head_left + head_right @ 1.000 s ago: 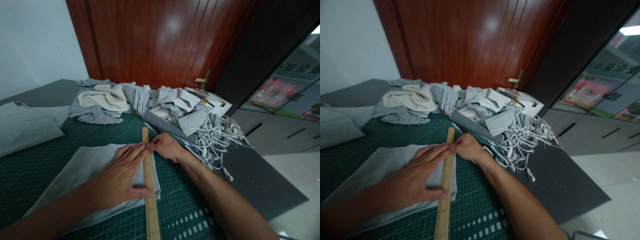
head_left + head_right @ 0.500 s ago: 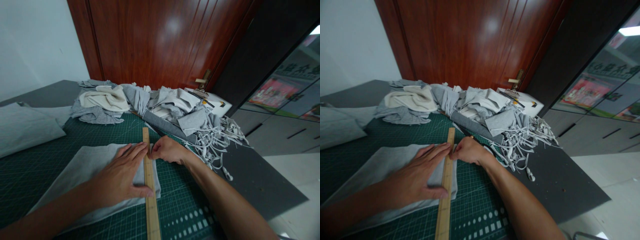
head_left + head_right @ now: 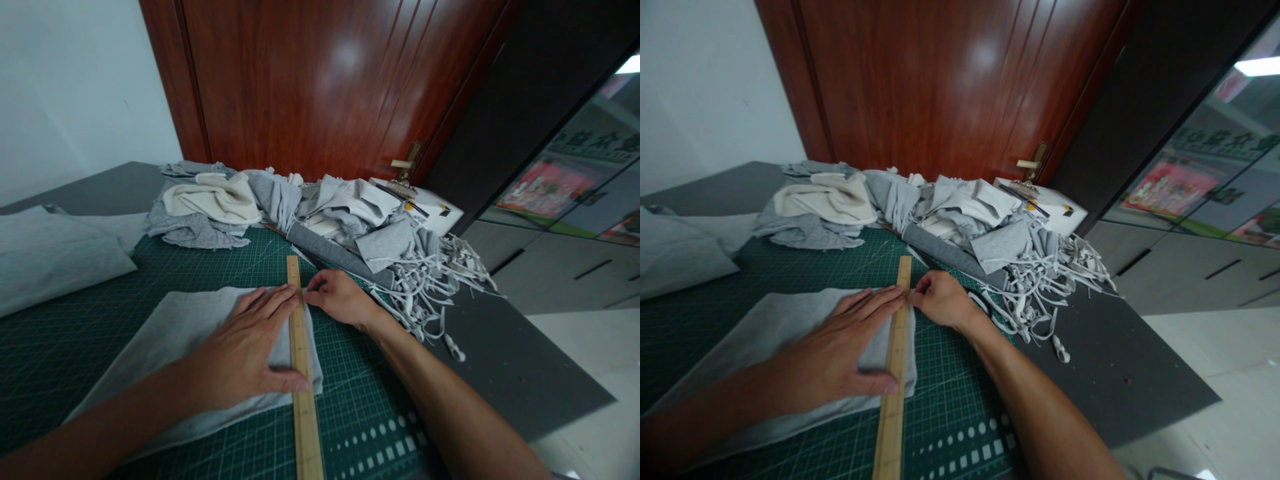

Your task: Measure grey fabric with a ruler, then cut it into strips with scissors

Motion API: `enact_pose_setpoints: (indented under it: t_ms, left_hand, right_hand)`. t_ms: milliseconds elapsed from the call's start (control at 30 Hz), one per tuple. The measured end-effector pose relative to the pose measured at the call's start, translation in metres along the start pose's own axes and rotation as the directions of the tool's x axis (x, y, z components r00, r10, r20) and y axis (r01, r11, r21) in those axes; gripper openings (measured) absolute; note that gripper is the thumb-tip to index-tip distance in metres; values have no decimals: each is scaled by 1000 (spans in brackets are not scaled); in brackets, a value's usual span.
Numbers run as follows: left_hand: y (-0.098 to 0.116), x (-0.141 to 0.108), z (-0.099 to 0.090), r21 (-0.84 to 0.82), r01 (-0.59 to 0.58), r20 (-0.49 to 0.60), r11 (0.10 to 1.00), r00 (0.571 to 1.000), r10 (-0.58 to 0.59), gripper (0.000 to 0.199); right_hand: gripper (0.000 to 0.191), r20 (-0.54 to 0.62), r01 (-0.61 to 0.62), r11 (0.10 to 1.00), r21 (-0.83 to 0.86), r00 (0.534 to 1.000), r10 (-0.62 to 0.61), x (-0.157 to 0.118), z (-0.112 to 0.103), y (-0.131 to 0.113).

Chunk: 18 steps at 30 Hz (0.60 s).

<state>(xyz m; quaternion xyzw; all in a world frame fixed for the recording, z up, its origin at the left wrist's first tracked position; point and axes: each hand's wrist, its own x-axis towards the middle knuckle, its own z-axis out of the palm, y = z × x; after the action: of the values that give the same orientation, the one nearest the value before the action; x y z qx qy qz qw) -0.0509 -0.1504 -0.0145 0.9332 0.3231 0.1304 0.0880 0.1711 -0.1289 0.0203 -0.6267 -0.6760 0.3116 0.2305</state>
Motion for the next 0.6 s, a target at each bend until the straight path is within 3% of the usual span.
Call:
enact_pose_setpoints:
  t_ms: [600]
  left_hand:
    - [3,1,-2,32,56,73,998,996,-59,127]
  right_hand:
    - [26,-26,67,985,-158,997,-72,6,-4,3]
